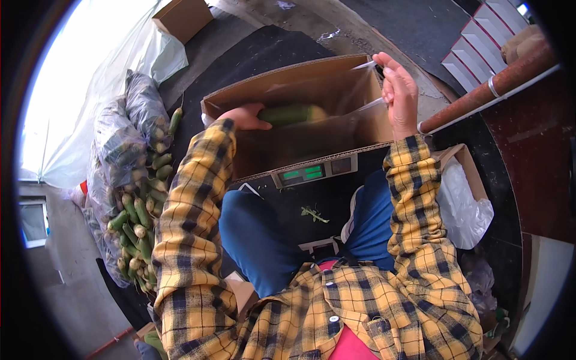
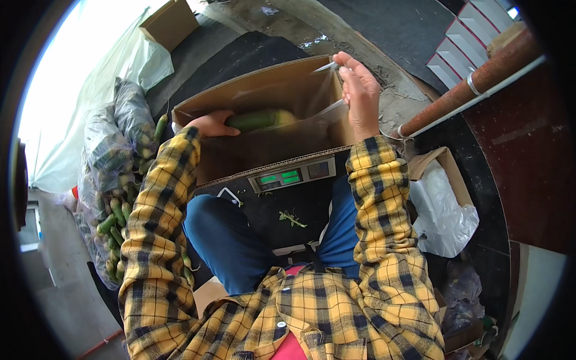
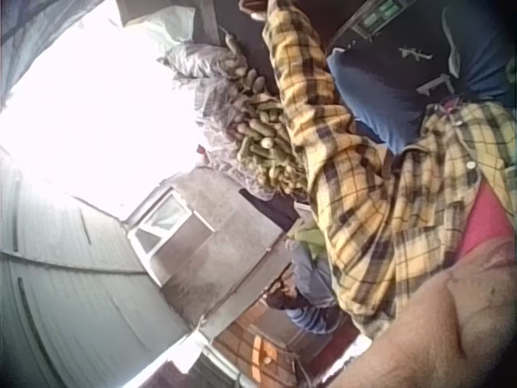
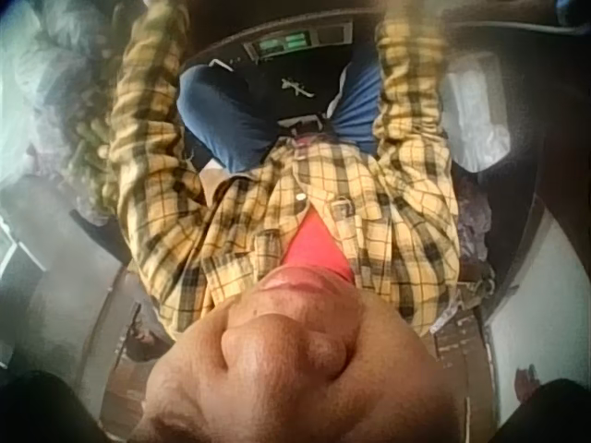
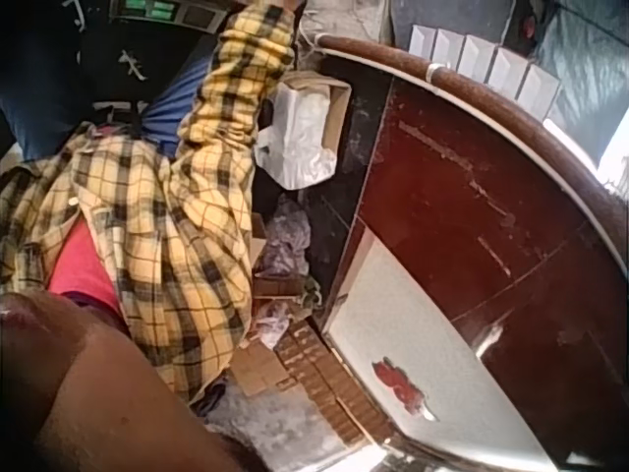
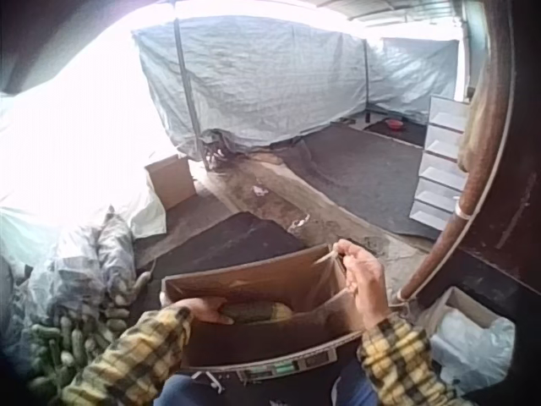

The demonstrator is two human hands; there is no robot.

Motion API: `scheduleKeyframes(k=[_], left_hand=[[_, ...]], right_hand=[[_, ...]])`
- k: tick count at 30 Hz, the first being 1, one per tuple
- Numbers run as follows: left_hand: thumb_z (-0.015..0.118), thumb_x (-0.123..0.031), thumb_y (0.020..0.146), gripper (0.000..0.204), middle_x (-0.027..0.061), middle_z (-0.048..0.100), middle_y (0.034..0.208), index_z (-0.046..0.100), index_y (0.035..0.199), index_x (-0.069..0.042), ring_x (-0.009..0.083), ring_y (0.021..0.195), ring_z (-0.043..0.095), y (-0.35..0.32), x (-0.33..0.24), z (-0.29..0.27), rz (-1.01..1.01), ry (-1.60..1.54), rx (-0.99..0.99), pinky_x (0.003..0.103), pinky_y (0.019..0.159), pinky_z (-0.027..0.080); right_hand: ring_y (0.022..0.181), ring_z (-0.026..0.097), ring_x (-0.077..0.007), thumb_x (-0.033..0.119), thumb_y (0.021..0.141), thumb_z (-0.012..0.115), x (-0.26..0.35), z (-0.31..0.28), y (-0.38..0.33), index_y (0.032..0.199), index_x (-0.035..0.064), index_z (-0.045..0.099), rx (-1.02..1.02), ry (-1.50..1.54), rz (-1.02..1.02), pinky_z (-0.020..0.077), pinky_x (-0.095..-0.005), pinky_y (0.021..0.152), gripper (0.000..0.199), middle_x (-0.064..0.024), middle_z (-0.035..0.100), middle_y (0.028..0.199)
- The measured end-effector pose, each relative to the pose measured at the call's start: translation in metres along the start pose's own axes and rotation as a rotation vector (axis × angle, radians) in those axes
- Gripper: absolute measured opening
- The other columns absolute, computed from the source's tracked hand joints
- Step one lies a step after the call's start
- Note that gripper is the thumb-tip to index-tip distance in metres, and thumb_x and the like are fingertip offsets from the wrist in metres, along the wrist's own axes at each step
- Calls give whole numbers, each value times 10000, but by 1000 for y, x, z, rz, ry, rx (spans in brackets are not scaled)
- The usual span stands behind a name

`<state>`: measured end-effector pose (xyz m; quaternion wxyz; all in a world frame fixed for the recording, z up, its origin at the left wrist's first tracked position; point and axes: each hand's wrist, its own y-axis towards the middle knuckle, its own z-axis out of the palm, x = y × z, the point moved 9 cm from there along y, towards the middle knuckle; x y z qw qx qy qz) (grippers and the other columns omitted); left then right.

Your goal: The recorder is packing radishes into cardboard boxes and weighing them on a scale.

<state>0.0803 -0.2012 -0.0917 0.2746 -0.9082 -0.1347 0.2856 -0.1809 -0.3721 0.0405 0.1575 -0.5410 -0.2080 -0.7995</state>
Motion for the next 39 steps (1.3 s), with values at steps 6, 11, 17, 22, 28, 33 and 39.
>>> scheduleKeyframes(k=[6, 11, 17, 22, 28, 33, 39], left_hand=[[656, -357, 815, 609, 207, 548, 1134, 451, 1249, 17, 335, 1054, 540, -90, -43, -33, 43, 147, -438, 374, 915, 415], [671, -157, 817, 381, 89, 574, 1067, 542, 1155, -37, 206, 938, 583, -255, -40, -34, 185, -160, -1036, 317, 836, 466], [677, -201, 802, 329, 132, 571, 974, 563, 1053, -22, 227, 884, 607, -328, 158, 146, -462, -395, -917, 326, 760, 493], [664, -340, 779, 427, 186, 590, 1023, 583, 1059, -27, 330, 934, 593, -371, 255, 288, -858, -352, -588, 402, 809, 478], [660, -303, 744, 439, 226, 601, 1096, 593, 1052, 2, 343, 1050, 573, -436, 365, 414, -1364, -602, -601, 403, 907, 457], [647, -250, 780, 412, 152, 540, 1175, 530, 1133, -71, 312, 1126, 509, -494, 404, 447, -1749, -525, -554, 437, 906, 447], [730, -231, 704, 568, 110, 517, 1187, 451, 1182, -99, 282, 1138, 476, -514, 442, 416, -1722, -204, -658, 424, 914, 418]], right_hand=[[497, 310, 21, 96, 897, 460, -6, 9, 1, 1218, -47, 516, 29, -167, -85, 290, -125, 429, 356, -96, 617, 1126], [472, 288, 27, 102, 888, 486, 8, 8, 2, 1208, -46, 524, 12, -117, -67, 282, -114, 410, 354, -108, 627, 1106], [492, 315, 3, 64, 945, 360, -3, -13, 20, 1254, -61, 454, 111, -36, -10, 329, -123, 443, 346, -211, 549, 1205], [493, 310, 5, 64, 945, 372, -3, -2, 14, 1206, -67, 502, 133, -248, -70, 313, -134, 435, 319, -136, 576, 1192], [476, 311, -3, 97, 958, 370, -2, -32, 34, 1210, -81, 474, 114, -190, 11, 323, -134, 434, 325, -149, 564, 1207], [475, 314, -7, 126, 966, 356, 9, -30, 37, 1218, -74, 478, 164, -182, 37, 336, -130, 427, 344, -163, 528, 1254], [475, 318, -17, 115, 942, 380, 17, -29, 34, 1236, -102, 456, 160, -238, 25, 329, -127, 422, 373, -189, 488, 1298]])
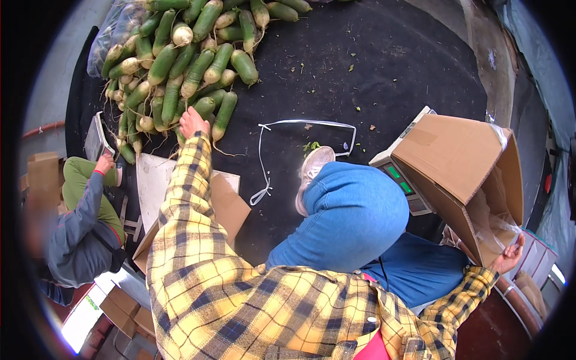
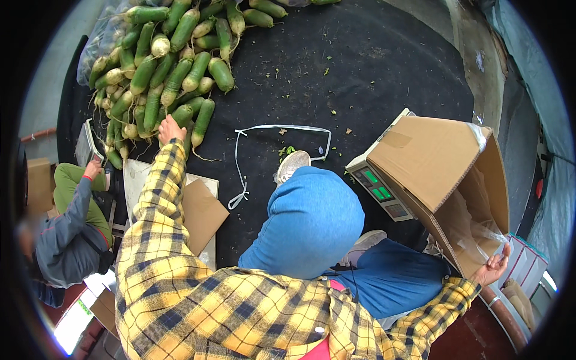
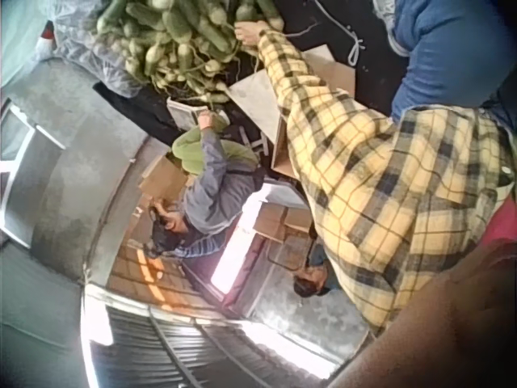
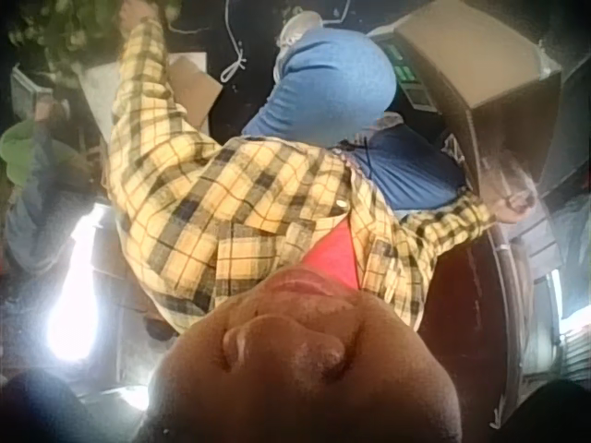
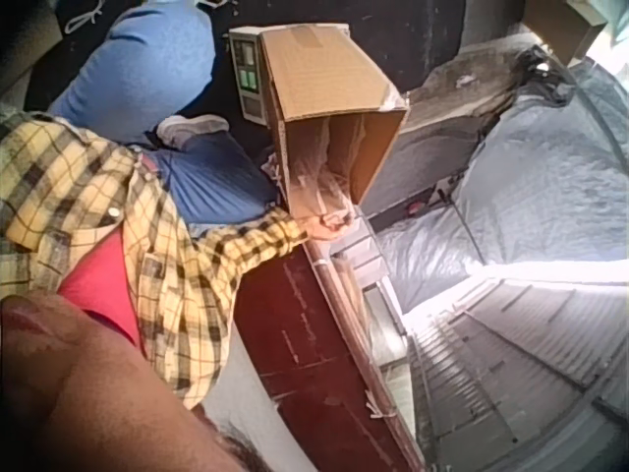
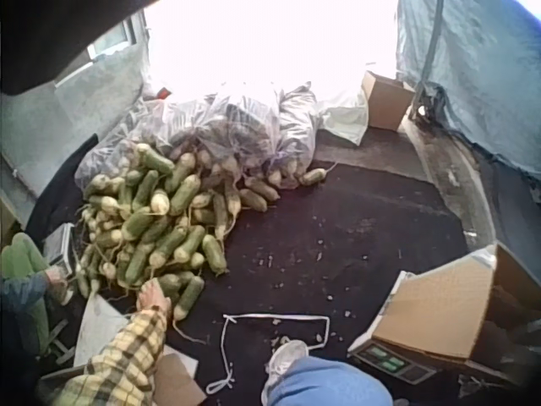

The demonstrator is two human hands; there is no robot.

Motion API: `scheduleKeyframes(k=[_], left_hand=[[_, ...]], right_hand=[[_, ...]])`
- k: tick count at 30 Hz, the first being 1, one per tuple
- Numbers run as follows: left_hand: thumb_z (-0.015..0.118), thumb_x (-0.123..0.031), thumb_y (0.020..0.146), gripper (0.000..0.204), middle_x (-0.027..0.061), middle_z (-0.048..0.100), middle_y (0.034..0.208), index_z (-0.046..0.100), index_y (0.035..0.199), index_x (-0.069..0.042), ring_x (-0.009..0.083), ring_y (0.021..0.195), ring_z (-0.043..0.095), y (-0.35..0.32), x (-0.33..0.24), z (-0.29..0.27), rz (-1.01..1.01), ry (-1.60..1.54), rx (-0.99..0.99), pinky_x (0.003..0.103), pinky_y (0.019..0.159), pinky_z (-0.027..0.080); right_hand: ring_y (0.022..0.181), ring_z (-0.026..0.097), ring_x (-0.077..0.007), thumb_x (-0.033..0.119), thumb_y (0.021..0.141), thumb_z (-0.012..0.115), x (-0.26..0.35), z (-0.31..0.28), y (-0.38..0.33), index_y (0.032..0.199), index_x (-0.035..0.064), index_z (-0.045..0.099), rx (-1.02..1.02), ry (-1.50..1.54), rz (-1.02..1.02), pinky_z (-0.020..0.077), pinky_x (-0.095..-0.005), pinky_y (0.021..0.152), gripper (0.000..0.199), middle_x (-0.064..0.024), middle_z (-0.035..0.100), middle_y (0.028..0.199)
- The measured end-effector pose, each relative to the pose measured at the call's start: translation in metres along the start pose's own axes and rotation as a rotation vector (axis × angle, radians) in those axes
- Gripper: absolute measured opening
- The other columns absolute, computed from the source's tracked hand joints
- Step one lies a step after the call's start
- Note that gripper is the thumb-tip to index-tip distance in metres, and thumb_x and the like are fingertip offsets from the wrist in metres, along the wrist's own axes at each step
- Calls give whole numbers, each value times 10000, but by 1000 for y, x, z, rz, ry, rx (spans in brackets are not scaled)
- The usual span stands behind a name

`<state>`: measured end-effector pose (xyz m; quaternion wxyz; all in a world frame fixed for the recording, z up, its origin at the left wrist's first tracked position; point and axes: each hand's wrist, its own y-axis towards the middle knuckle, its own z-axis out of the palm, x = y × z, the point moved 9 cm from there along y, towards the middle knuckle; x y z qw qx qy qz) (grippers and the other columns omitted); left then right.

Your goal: The recorder is packing radishes into cardboard boxes and weighing them on a scale.

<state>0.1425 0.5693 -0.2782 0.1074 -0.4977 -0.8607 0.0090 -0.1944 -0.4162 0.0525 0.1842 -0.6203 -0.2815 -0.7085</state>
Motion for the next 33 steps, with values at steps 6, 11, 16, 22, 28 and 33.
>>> scheduleKeyframes(k=[6, 11, 16, 22, 28, 33], left_hand=[[789, -262, 661, 707, 128, 494, 1209, 405, 1231, -96, 293, 1154, 472, 42, 12, 35, 56, 1, 229, 432, 933, 414], [820, -326, 590, 712, 119, 470, 1154, 451, 1169, -137, 298, 1103, 464, 41, 7, 31, 145, 132, 159, 438, 874, 413], [843, -329, 518, 727, 86, 475, 1084, 453, 1105, -146, 254, 1032, 480, 12, -26, 28, 304, 224, -38, 407, 875, 393], [835, -309, 514, 693, 60, 515, 987, 445, 1050, -107, 227, 967, 531, 2, -31, 24, 440, 251, -29, 381, 874, 388], [790, -314, 533, 697, 152, 556, 1003, 470, 1076, -18, 312, 971, 534, -41, -76, -52, 623, -319, -169, 403, 902, 369], [816, -198, 657, 618, 133, 577, 1080, 456, 1120, -2, 232, 955, 592, -94, -148, -161, 565, -1256, 69, 341, 824, 477]], right_hand=[[474, 322, -20, 102, 937, 380, 3, -21, 6, 1244, -108, 445, 17, -52, 34, 331, -130, 415, 378, -202, 474, 1311], [474, 315, -19, 137, 960, 388, -4, -31, 9, 1238, -79, 469, -38, -63, 37, 331, -131, 420, 361, -186, 481, 1309], [476, 319, -13, 155, 968, 396, -4, -37, 5, 1247, -54, 473, -57, -41, 68, 324, -131, 422, 357, -158, 480, 1318], [481, 318, -6, 163, 967, 396, -8, -39, 2, 1255, -67, 458, -63, -31, 39, 316, -129, 420, 374, -144, 469, 1328], [485, 299, 3, 182, 974, 388, -10, -9, -5, 1255, -56, 462, -61, -98, 4, 296, -132, 416, 376, -127, 510, 1288], [488, 281, 8, 173, 961, 407, 1, -5, -13, 1216, -36, 506, -116, -116, -14, 270, -129, 422, 344, -99, 541, 1248]])
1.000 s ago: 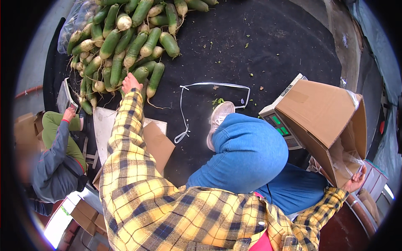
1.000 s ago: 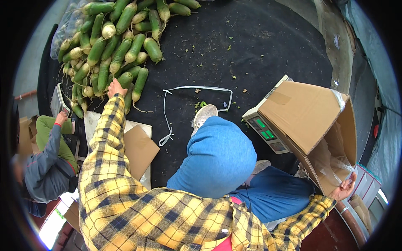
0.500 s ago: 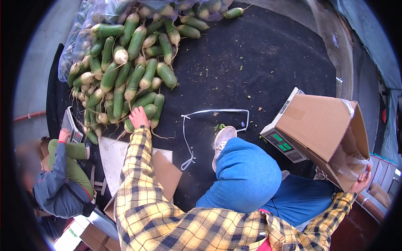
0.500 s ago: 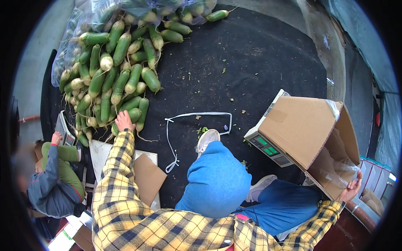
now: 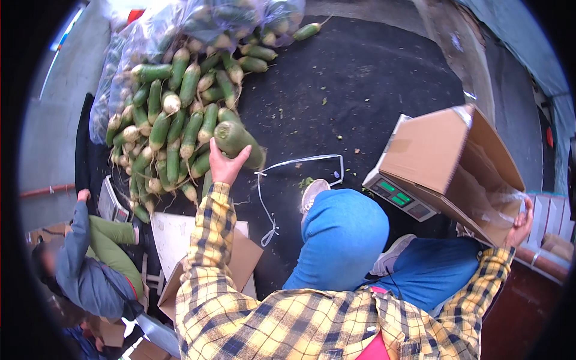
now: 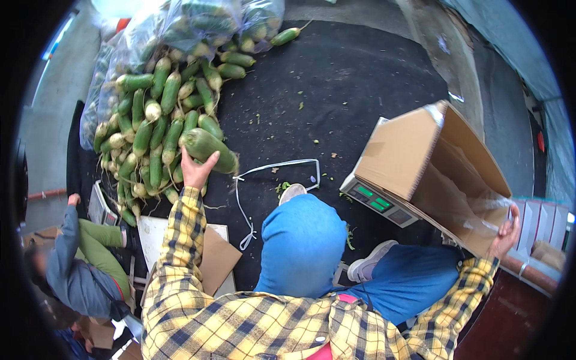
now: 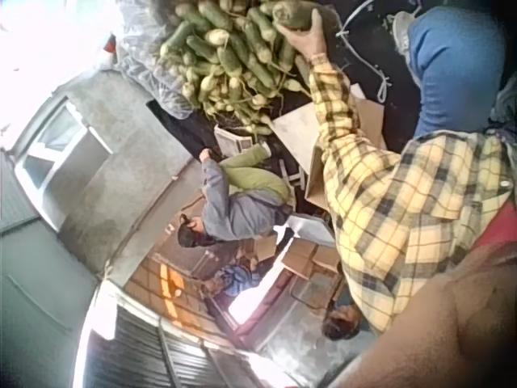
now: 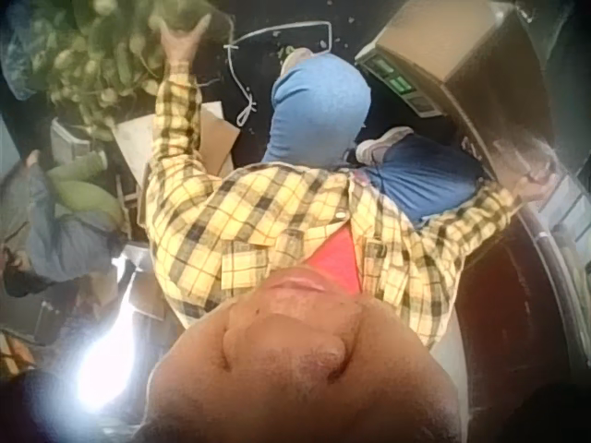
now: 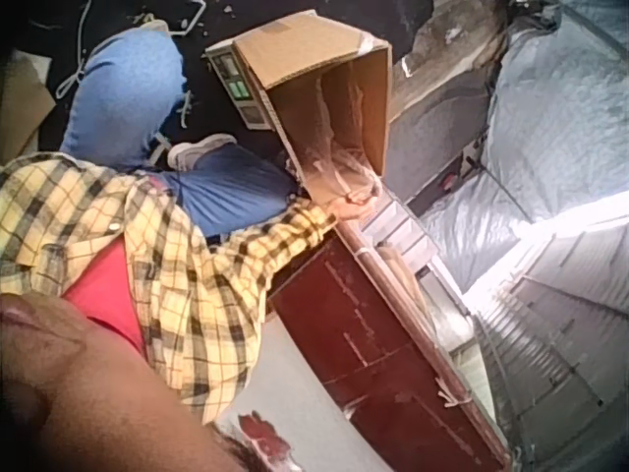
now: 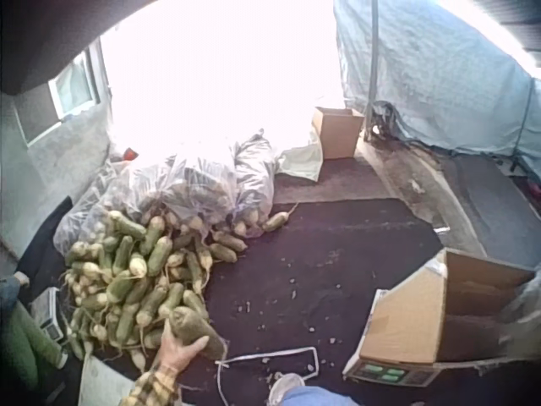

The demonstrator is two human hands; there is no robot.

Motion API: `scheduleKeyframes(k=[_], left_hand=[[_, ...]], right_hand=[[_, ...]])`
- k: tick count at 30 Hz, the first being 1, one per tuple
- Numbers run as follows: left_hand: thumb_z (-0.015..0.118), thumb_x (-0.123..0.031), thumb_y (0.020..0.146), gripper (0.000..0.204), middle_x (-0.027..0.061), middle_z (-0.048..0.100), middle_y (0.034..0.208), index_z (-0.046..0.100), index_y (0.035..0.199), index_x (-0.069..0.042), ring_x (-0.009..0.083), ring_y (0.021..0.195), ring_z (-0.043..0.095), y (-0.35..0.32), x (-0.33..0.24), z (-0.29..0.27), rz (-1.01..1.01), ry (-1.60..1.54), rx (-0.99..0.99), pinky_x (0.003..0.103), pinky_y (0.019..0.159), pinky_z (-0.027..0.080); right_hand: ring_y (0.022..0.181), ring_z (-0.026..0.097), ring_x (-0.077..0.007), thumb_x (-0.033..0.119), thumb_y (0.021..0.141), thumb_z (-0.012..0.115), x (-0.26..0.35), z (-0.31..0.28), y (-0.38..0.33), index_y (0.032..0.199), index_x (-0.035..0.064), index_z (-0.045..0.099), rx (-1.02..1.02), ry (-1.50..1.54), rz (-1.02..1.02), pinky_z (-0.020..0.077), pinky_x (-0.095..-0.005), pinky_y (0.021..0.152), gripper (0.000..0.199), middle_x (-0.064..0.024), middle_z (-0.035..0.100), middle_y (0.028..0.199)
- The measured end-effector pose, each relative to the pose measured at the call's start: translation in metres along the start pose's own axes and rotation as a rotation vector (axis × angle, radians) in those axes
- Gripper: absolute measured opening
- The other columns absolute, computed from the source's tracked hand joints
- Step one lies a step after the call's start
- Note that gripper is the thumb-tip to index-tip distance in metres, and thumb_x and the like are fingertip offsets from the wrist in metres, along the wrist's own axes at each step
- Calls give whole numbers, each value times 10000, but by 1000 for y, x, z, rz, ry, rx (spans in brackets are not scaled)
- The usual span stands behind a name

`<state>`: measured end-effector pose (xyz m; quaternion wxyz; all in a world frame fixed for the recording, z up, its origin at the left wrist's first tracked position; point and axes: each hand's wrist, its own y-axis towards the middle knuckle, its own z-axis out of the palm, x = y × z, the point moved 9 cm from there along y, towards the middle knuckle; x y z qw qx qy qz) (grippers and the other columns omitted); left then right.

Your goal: The recorder is packing radishes into cardboard boxes and weighing them on a scale.

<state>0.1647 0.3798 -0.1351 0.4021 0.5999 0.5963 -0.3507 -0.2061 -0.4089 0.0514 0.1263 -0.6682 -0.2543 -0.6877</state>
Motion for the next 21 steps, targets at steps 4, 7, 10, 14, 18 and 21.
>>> scheduleKeyframes(k=[4, 7, 10, 14, 18, 21], left_hand=[[778, -114, 713, 565, 101, 549, 1117, 479, 1170, 29, 171, 991, 531, -6, -111, 25, -53, -311, -55, 308, 873, 435], [634, -261, 839, 493, 141, 550, 1154, 486, 1204, 36, 220, 1048, 537, -15, -193, 1, 220, -442, -171, 368, 925, 419], [613, -304, 847, 525, 141, 542, 1215, 474, 1242, 14, 247, 1123, 522, -30, -304, 19, 320, -1170, -175, 416, 943, 429], [656, -275, 818, 524, 129, 546, 1222, 485, 1229, 1, 267, 1112, 539, -38, -377, 106, 299, -1146, 26, 409, 959, 437], [705, -101, 772, 351, 104, 597, 1082, 581, 1085, 1, 189, 957, 587, -81, -445, 232, 463, -530, 438, 320, 833, 478], [736, -72, 742, 349, 100, 579, 1085, 580, 1038, 28, 150, 926, 577, -122, -484, 310, 575, -650, 833, 299, 808, 481]], right_hand=[[511, 281, 25, 141, 933, 459, 9, 16, -16, 1123, 18, 596, -96, -34, -14, 229, -123, 432, 264, -2, 600, 1126], [495, 282, 22, 132, 905, 512, 11, 53, -21, 1076, 14, 622, -86, -54, -70, 237, -132, 429, 235, 17, 635, 988], [466, 250, 30, 145, 897, 512, 20, 74, -30, 1089, 26, 635, -94, -270, -109, 208, -139, 414, 258, 31, 644, 887], [1072, 549, -160, 156, 870, 539, 37, 79, -36, 1078, 12, 636, 2, -395, -349, 378, -288, 961, 271, -69, 635, 1082], [1075, 542, -156, 152, 875, 532, 29, 73, -38, 1090, -7, 626, -18, -251, -245, 383, -277, 951, 283, -84, 616, 1115], [1050, 544, -139, 144, 884, 522, 23, 76, -39, 1085, -18, 624, -30, -130, -193, 390, -262, 931, 277, -78, 615, 1100]])
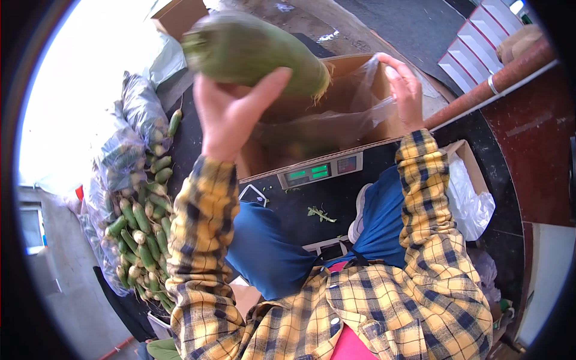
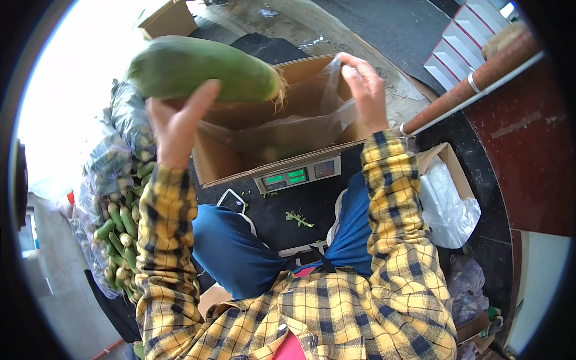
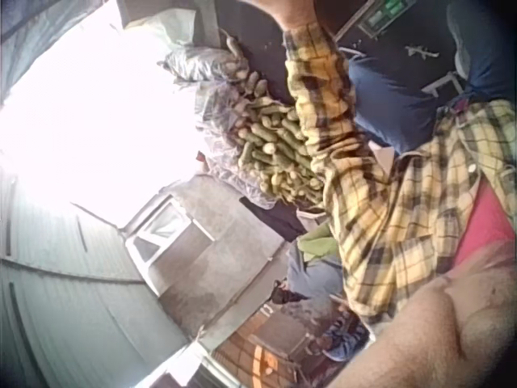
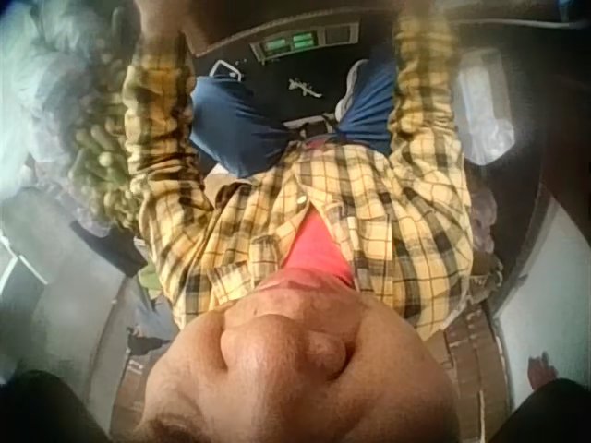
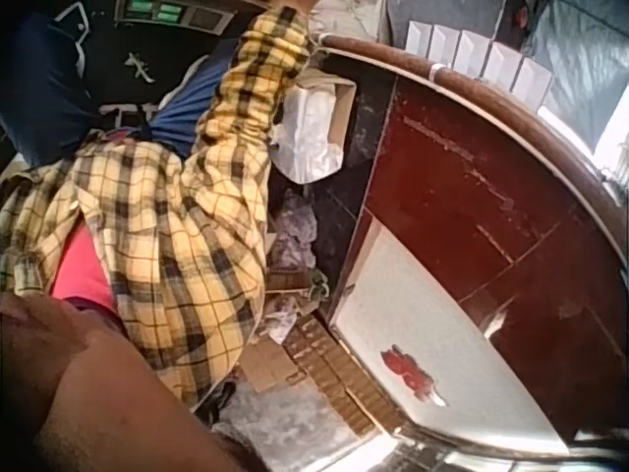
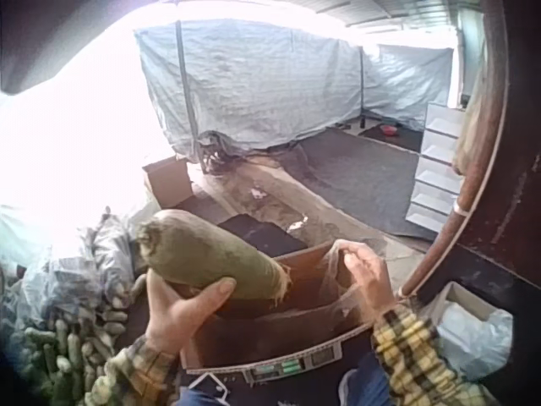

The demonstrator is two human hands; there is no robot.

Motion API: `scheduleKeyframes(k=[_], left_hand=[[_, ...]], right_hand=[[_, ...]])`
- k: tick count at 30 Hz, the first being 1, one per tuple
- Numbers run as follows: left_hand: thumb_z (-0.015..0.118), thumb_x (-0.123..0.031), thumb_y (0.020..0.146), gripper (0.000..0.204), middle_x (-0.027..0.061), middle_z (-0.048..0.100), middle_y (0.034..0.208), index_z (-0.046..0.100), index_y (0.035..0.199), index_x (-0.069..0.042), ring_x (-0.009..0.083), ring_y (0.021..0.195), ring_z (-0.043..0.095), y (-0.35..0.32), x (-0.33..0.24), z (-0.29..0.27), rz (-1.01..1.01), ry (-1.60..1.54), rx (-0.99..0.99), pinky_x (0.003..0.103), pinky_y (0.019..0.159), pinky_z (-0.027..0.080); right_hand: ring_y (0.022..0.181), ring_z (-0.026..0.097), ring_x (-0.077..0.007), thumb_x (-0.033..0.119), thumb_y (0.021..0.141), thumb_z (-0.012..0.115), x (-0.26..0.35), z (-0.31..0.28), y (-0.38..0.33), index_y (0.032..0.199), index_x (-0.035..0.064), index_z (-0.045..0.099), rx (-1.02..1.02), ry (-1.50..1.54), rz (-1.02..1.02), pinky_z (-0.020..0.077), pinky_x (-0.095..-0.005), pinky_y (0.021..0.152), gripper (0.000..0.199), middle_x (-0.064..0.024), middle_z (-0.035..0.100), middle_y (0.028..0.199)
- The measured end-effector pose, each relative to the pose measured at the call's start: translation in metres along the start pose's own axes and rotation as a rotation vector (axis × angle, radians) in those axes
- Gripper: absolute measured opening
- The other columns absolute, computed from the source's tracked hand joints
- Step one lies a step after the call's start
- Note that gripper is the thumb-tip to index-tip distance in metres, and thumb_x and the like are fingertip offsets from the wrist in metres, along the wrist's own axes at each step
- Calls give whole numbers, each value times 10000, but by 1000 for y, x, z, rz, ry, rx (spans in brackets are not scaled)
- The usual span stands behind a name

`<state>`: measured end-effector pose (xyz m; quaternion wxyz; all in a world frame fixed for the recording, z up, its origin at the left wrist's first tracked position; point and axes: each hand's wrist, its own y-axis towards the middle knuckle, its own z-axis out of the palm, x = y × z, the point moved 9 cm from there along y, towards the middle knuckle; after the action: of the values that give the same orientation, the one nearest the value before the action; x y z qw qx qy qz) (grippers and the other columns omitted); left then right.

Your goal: The recorder is packing radishes into cardboard boxes and weighing them on a scale.

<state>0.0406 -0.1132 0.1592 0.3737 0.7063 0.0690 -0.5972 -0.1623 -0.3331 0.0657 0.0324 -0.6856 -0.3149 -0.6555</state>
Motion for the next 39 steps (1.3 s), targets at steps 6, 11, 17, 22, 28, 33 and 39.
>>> scheduleKeyframes(k=[6, 11, 17, 22, 28, 33, 39], left_hand=[[799, -249, 620, 601, 165, 567, 986, 466, 1067, -25, 295, 890, 598, 15, 89, 90, 171, 556, 348, 364, 778, 488], [780, -353, 629, 675, 215, 549, 1047, 462, 1098, 14, 339, 1013, 554, -17, 169, 117, 28, 1130, 707, 417, 823, 472], [698, -417, 750, 609, 231, 576, 1038, 494, 1083, 51, 330, 992, 573, -8, 146, 80, -110, 1150, 728, 398, 826, 465], [680, -224, 805, 394, 169, 602, 994, 559, 1102, 6, 264, 924, 609, -20, 24, -28, 50, 936, 160, 346, 782, 484], [658, -209, 820, 320, 136, 604, 869, 565, 1039, 4, 256, 741, 596, -169, 71, -228, -353, 1086, -210, 353, 694, 481], [689, -378, 747, 470, 185, 570, 1010, 519, 998, -19, 349, 915, 597, -354, 186, -290, -1086, 1360, 301, 422, 781, 489], [666, -324, 759, 397, 213, 629, 960, 595, 954, 15, 330, 933, 602, -429, 215, -390, -1064, 1197, -293, 400, 812, 475]], right_hand=[[996, 553, -119, 132, 885, 525, -4, 1, 1, 1077, -41, 617, -4, 132, 49, 410, -228, 881, 274, -79, 614, 1068], [995, 549, -112, 134, 883, 538, -5, 6, 1, 1086, -51, 608, 22, 150, 50, 414, -223, 875, 284, -78, 596, 1093], [975, 563, -115, 133, 885, 542, -7, 7, 1, 1132, -42, 591, 37, 177, 96, 425, -227, 868, 306, -75, 625, 1070], [735, 524, -11, 141, 878, 543, -14, 1, 3, 1149, 7, 604, 9, 181, 98, 412, -150, 633, 308, -37, 647, 1049], [513, 342, 33, 155, 888, 492, 11, 23, 2, 1072, 10, 635, 65, 77, 39, 301, -132, 465, 273, -35, 638, 1060], [504, 299, 37, 100, 909, 463, 4, 21, 4, 1147, -34, 570, 151, 44, 61, 266, -117, 455, 293, -79, 618, 1135], [502, 296, 23, 118, 929, 437, -2, 7, 10, 1178, -54, 539, 103, 124, 121, 276, -121, 455, 319, -121, 608, 1134]])
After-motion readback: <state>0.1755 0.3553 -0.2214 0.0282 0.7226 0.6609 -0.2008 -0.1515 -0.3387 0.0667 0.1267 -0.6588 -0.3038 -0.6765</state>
